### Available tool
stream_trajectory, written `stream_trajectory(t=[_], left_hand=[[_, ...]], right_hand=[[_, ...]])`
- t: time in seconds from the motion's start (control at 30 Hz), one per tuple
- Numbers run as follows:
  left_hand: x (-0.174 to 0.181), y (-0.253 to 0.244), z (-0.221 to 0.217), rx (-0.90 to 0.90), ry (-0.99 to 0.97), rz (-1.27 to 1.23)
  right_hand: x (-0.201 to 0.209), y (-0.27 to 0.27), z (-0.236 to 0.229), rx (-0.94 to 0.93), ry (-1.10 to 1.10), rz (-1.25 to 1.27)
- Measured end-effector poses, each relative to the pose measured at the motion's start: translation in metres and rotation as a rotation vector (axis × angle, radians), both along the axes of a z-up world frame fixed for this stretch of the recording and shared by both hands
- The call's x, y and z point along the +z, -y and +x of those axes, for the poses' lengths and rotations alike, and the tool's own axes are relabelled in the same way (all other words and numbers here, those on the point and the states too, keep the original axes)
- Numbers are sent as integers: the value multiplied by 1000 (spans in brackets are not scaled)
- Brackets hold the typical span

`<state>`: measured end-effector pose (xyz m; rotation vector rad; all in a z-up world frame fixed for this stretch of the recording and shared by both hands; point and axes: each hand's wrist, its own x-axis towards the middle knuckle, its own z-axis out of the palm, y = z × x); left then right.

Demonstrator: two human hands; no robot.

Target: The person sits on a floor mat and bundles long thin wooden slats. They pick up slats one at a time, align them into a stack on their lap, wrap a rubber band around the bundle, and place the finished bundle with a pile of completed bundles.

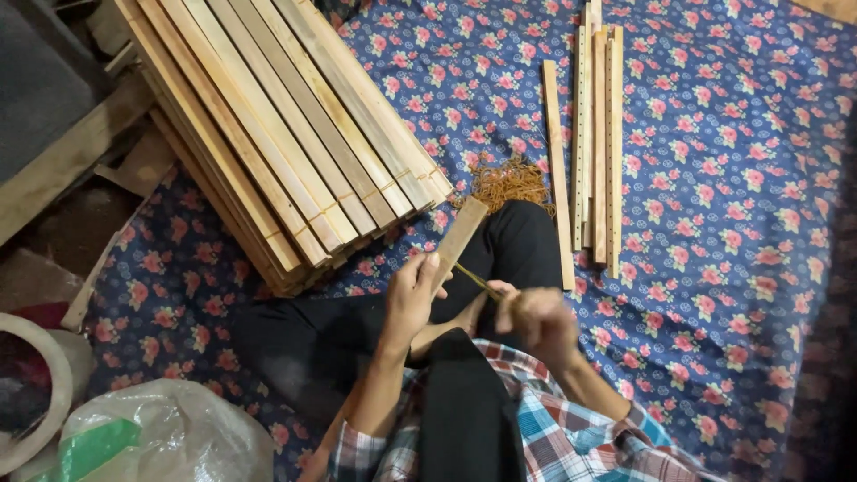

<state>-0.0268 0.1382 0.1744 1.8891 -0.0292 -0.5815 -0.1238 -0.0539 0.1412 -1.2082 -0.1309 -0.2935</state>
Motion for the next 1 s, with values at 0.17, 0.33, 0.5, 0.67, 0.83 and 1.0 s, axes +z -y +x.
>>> stream_trajectory(t=[0.17, 0.33, 0.5, 0.67, 0.83, 1.0], left_hand=[[11, 3, -20, -12, -9, -76], [41, 5, -36, -135, 99, 28], [40, -5, -38, -172, 133, -8], [51, -20, -27, -377, 283, 48], [102, -29, -11, -684, 298, 309], [120, -11, 8, -968, 377, 634]], right_hand=[[-40, 28, 23, 128, -131, 1345], [-42, 18, 38, -51, -469, 1133], [-34, 35, 41, -110, -498, 565], [44, 47, 51, 82, -469, -203], [95, 59, 59, 522, -420, -679], [83, 46, 54, 929, -323, -1247]])
